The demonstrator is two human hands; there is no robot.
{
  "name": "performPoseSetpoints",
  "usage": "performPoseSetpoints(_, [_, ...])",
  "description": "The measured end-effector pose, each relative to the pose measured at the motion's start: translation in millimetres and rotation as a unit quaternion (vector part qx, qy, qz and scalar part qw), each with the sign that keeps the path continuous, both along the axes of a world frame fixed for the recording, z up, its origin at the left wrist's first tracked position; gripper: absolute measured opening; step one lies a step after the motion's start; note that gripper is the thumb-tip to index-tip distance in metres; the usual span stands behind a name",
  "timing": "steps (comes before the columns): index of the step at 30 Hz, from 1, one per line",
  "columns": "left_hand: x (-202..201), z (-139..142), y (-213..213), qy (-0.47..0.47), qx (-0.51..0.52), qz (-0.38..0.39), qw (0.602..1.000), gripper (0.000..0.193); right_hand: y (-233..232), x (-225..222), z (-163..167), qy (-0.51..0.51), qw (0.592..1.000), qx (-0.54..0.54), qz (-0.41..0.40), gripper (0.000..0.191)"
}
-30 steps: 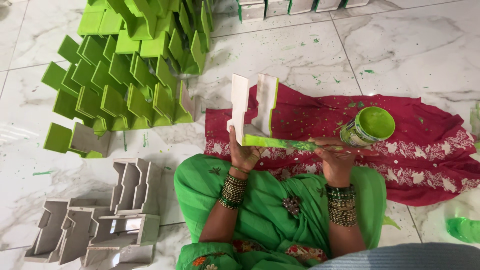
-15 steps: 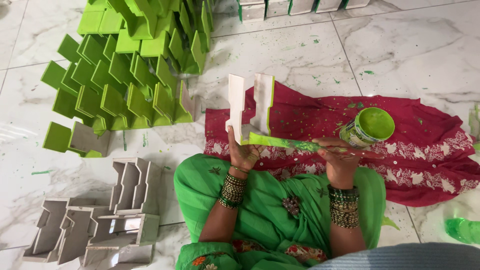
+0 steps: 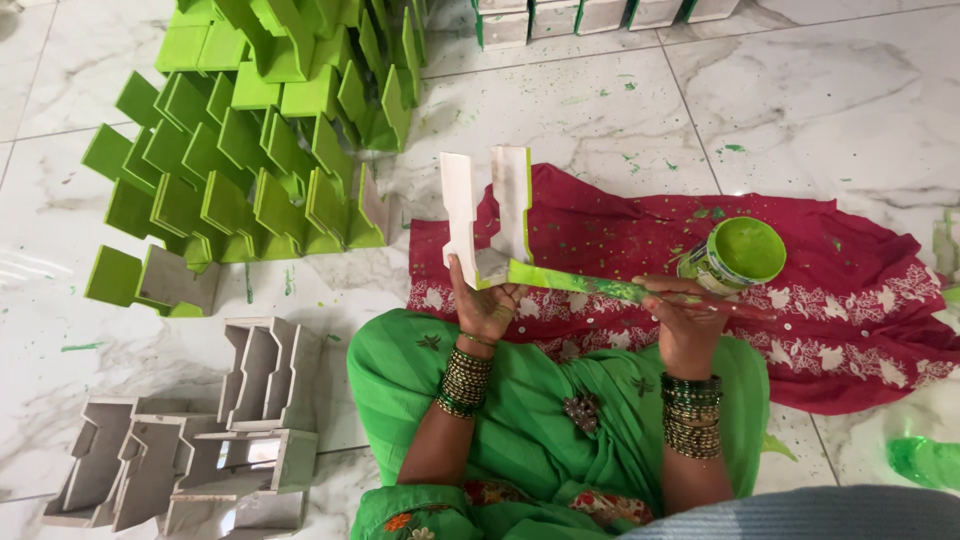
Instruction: The person sits on the floor and paints white foam letter shapes green. They pick up an unpainted foam letter, hold it in one hand, dip a wide brush into a paint can, and brush green paint over the letter's surfaces, placing finished letters with a large stack of already painted green letters.
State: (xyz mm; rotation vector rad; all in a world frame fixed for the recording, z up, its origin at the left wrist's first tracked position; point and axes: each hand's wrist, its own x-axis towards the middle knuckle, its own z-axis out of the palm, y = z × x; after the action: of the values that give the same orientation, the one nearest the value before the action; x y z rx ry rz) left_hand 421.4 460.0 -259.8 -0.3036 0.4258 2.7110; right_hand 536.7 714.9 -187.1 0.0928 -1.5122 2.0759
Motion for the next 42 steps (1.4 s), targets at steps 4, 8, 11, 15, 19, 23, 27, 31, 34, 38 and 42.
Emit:
performPoseSetpoints(4, [-3,-16,-1,0.041,0.008,0.021,0.999,0.073,-5,2,-3,0.032,0.999,-0.026,0.03,0.025])
performPoseSetpoints(8, [-5,-28,-5,0.035,0.059,0.031,0.997,0.066,-22,-1,-10,-0.007,0.998,-0.053,0.04,0.025])
performPoseSetpoints(11, [-4,-24,-4,0.043,0.018,0.038,0.998,0.073,-21,-3,-8,-0.02,0.999,-0.015,0.024,0.023])
performPoseSetpoints(15, [-4,-15,-2,0.02,0.028,0.03,0.999,0.085,-7,1,-1,0.019,1.0,-0.014,-0.017,0.025])
performPoseSetpoints(19, [-3,-8,-1,0.065,0.085,0.054,0.993,0.085,-5,3,-1,0.04,0.997,-0.055,-0.042,0.023])
performPoseSetpoints(23, [-3,4,-4,0.066,0.073,0.098,0.99,0.089,-12,-4,-6,0.009,0.989,-0.133,-0.07,0.019])
performPoseSetpoints(27, [-2,15,-4,0.092,0.069,0.136,0.984,0.087,-24,-5,-9,0.029,0.983,-0.163,-0.074,0.016])
performPoseSetpoints(31, [-2,15,-3,0.133,0.092,0.154,0.975,0.086,-51,-5,-11,0.056,0.982,-0.176,-0.031,0.021])
performPoseSetpoints(34, [-4,9,-6,0.155,0.109,0.169,0.967,0.083,-72,-3,-10,0.038,0.987,-0.155,-0.032,0.021])
performPoseSetpoints(38, [-5,6,-10,0.147,0.142,0.19,0.96,0.08,-85,0,-10,0.029,0.983,-0.179,-0.007,0.019])
performPoseSetpoints(42, [-2,13,-9,0.145,0.141,0.19,0.961,0.077,-88,0,-13,-0.012,0.983,-0.18,-0.016,0.018])
